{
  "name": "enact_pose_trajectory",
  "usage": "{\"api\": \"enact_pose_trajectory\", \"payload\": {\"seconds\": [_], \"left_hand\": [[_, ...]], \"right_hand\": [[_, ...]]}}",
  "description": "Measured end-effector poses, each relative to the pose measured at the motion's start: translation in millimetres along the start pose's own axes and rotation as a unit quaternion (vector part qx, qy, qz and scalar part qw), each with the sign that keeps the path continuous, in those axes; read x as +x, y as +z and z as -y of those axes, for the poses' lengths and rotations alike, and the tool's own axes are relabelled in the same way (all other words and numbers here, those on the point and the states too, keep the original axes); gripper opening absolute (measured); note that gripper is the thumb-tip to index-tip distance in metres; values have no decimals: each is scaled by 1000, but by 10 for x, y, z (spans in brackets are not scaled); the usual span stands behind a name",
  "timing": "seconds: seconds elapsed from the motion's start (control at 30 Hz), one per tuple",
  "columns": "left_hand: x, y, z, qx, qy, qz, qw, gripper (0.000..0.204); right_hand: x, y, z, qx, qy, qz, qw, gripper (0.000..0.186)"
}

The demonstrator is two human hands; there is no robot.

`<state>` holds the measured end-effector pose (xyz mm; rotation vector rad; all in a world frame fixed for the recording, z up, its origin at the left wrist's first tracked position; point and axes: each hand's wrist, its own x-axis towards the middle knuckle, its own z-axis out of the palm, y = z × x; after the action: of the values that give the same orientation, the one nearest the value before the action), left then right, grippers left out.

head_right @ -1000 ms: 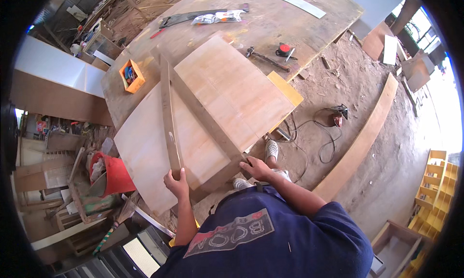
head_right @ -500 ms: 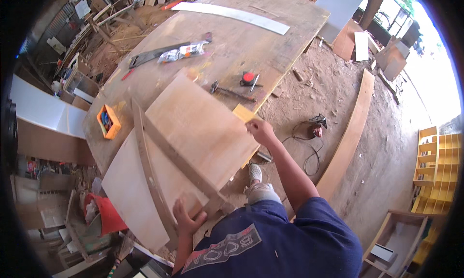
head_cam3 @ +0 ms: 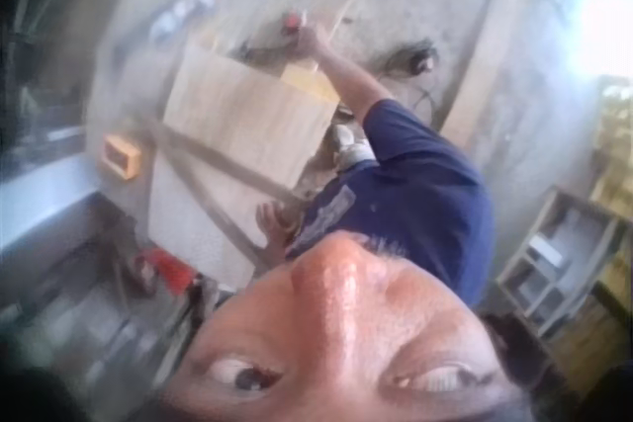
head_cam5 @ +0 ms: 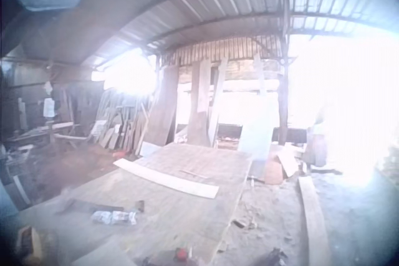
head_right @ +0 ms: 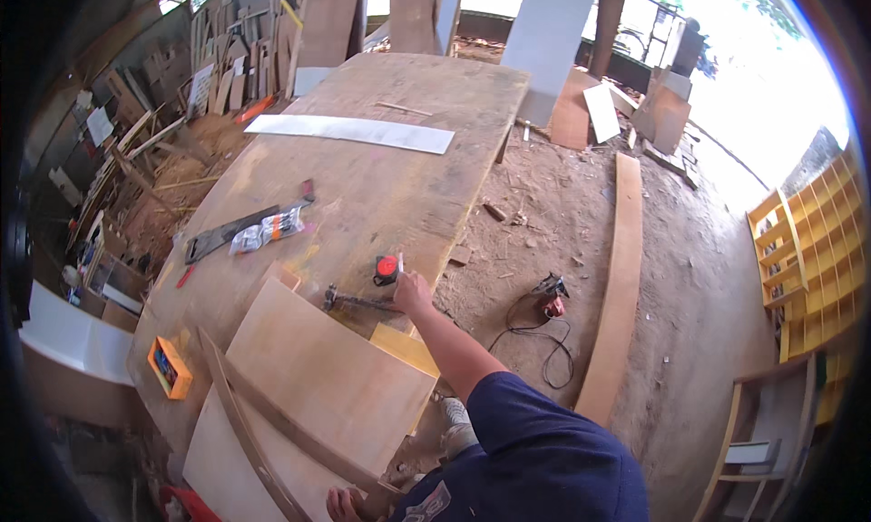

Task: The person measures a wooden board with a tape measure, marks it with a pencil, hammers a wooden strip onto the board, and cuts through the board using a circular saw.

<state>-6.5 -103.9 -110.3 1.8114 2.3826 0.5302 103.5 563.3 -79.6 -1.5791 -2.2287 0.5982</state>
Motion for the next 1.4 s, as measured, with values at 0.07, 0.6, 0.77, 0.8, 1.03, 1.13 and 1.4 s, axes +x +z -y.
{"api": "enact_pose_trajectory", "payload": {"seconds": [0.07, 0.6, 0.77, 0.8, 1.03, 1.13, 1.4], "left_hand": [[-29, 8, -15, 4, 7, -9, 1000, 113], [38, -222, -282, -32, -27, -11, 999, 121], [84, -331, -447, -45, -43, -21, 998, 116], [83, -359, -428, -40, -50, -25, 998, 116], [100, -363, -407, -63, -55, -21, 996, 111], [180, -442, -481, -55, -72, -12, 996, 109], [144, -427, -489, -55, -121, -15, 991, 108]], "right_hand": [[-114, -172, -35, 138, 43, -44, 988, 22], [-3215, -978, 554, 309, -106, -50, 944, 28], [-3658, -834, 767, 269, -246, -82, 928, 21], [-3686, -727, 830, 300, -191, -17, 935, 23], [-3311, -295, 698, 227, -3, 90, 970, 37], [-2993, -321, 537, 185, 37, 65, 980, 35], [-1759, 3, 299, 121, -60, -20, 991, 44]]}}
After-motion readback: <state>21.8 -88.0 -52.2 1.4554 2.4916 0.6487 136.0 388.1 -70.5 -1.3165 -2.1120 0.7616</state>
